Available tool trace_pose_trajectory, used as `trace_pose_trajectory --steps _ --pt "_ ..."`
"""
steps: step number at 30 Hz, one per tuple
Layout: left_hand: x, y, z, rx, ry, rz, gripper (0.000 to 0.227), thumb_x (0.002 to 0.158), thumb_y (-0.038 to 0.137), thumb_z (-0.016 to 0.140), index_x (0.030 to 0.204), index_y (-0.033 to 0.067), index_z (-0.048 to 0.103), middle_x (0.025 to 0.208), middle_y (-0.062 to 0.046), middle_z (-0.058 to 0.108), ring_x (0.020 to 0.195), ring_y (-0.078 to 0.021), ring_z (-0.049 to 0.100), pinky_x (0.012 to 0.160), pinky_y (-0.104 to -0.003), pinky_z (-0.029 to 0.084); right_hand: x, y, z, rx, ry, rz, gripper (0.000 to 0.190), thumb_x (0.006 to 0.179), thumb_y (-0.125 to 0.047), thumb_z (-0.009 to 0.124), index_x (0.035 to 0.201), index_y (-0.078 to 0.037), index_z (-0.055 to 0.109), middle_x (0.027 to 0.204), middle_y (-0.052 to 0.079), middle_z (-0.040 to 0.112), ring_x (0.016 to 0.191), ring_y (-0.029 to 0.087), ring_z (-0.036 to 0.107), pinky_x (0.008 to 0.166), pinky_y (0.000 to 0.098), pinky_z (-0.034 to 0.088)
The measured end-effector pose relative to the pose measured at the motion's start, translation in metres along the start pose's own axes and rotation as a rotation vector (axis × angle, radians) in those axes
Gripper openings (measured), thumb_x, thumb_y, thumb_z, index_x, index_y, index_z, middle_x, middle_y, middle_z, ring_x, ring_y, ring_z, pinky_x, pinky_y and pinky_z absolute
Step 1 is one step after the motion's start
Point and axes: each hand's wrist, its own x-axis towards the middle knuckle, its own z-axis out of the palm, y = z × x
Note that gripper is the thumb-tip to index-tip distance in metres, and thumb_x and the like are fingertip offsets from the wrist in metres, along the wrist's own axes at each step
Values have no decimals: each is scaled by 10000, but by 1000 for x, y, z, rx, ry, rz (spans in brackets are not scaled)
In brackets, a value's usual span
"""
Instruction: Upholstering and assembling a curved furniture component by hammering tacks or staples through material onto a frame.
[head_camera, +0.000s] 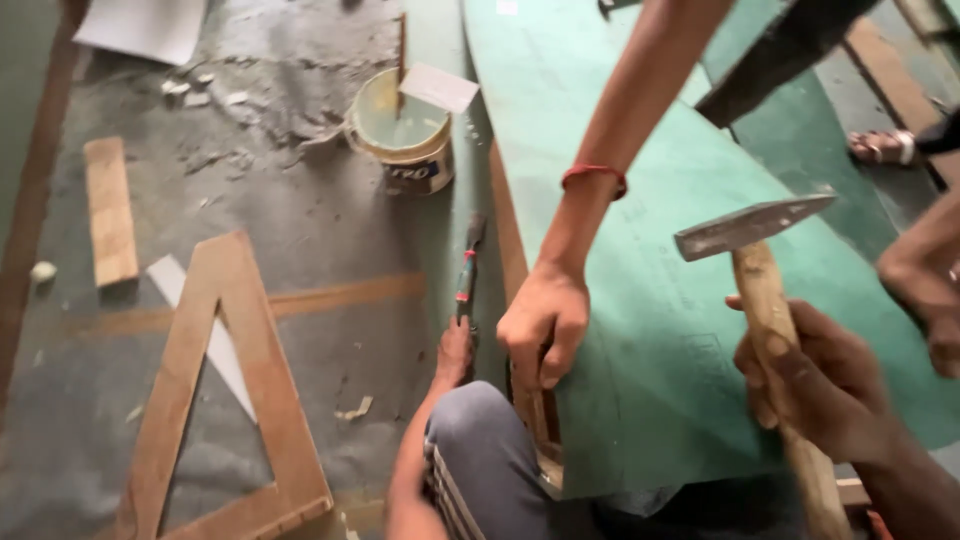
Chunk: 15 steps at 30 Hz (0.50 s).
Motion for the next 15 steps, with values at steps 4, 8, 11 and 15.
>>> trace_pose_trajectory --steps 4,8,11,15 --pt "18 -15 14 -152 -127 -73 201 1032 147 572 1217 67 571 973 -178 672 846 -363 718 711 -483 570 2 -11 10 33 -71 -48 526 1029 -183 497 1492 55 429 793 75 574 511 120 568 447 288 500" --pt "18 -3 -8 -18 -51 66 212 928 102 597 1139 99 614 1031 -190 646 840 -396 703 683 -528 552 2 -14 15 70 -88 -27 498 1023 -166 507 1468 52 453 779 55 565 510 105 554 444 270 488" --pt "14 13 -25 -51 14 9 165 947 232 671 1026 87 666 1013 -205 677 872 -444 676 703 -548 544 2 -18 17 73 -93 -40 516 1006 -156 521 1473 45 431 801 52 579 526 99 548 450 265 480" --pt "-7 32 -83 -394 184 -74 188 958 208 683 1084 74 720 951 -183 739 827 -348 717 744 -450 568 2 -19 17 71 -108 -73 504 1008 -147 542 1457 58 441 801 46 579 506 87 529 448 264 483"
